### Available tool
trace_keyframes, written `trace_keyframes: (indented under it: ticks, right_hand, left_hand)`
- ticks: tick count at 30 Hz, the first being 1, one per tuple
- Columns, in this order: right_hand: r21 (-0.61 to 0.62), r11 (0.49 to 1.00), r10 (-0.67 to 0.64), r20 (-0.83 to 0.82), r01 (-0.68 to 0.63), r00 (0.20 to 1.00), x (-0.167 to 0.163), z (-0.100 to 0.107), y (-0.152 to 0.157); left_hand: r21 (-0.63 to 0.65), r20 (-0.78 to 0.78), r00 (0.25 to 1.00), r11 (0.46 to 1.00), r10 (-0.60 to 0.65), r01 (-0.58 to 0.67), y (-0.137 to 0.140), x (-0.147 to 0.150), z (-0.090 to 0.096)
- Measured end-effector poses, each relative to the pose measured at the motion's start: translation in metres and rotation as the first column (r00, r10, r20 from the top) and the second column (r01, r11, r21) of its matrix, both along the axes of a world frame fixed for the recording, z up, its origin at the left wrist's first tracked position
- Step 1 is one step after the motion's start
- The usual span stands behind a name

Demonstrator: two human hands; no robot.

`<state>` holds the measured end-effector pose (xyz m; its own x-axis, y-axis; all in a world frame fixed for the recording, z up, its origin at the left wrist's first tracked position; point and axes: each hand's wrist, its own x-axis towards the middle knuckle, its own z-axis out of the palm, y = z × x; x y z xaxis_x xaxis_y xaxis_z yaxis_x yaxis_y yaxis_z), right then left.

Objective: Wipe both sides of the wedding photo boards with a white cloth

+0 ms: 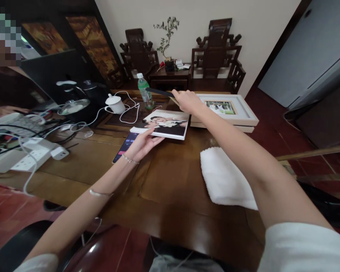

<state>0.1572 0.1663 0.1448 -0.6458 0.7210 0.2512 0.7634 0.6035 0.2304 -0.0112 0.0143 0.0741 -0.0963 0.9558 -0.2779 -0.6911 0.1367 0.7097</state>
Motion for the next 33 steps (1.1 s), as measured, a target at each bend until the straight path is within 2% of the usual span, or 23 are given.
trace_keyframes:
  ticks: [7, 10, 13, 16, 22, 28, 31, 33]
  right_hand:
    - [0.084, 0.996, 0.041, -0.111, -0.031, 0.993, 0.036, 0.019, -0.021]
    - [0.119, 0.993, 0.044, -0.152, -0.026, 0.987, 0.053, 0.025, -0.033]
    - [0.140, 0.990, 0.039, -0.184, -0.013, 0.982, 0.070, 0.030, -0.048]
    - [0.154, 0.988, 0.015, -0.208, 0.018, 0.978, 0.087, 0.033, -0.065]
    - [0.276, 0.961, 0.091, -0.225, -0.026, 0.970, 0.111, 0.035, -0.091]
    - [0.366, 0.926, 0.201, -0.277, -0.091, 0.940, 0.116, 0.038, -0.119]
    - [0.379, 0.922, 0.203, -0.310, -0.075, 0.929, 0.121, 0.037, -0.136]
    - [0.371, 0.928, 0.168, -0.324, -0.039, 0.931, 0.125, 0.035, -0.149]
  left_hand:
    - [-0.045, 0.087, 0.995, 0.997, -0.056, 0.060, 0.055, -0.003, -0.015]
    - [-0.108, 0.076, 0.997, 0.994, -0.021, 0.029, 0.074, 0.007, -0.024]
    - [-0.209, -0.028, 0.997, 0.975, 0.066, -0.071, 0.090, 0.020, -0.031]
    - [-0.238, -0.083, 0.992, 0.965, 0.090, -0.108, 0.101, 0.029, -0.033]
    - [-0.280, -0.164, 0.985, 0.954, 0.058, -0.103, 0.107, 0.026, -0.035]
    - [-0.295, -0.274, 0.960, 0.955, -0.050, -0.034, 0.106, 0.022, -0.034]
    - [-0.299, -0.338, 0.936, 0.954, -0.103, -0.003, 0.098, 0.022, -0.026]
    - [-0.284, -0.378, 0.916, 0.958, -0.133, 0.022, 0.081, 0.028, -0.013]
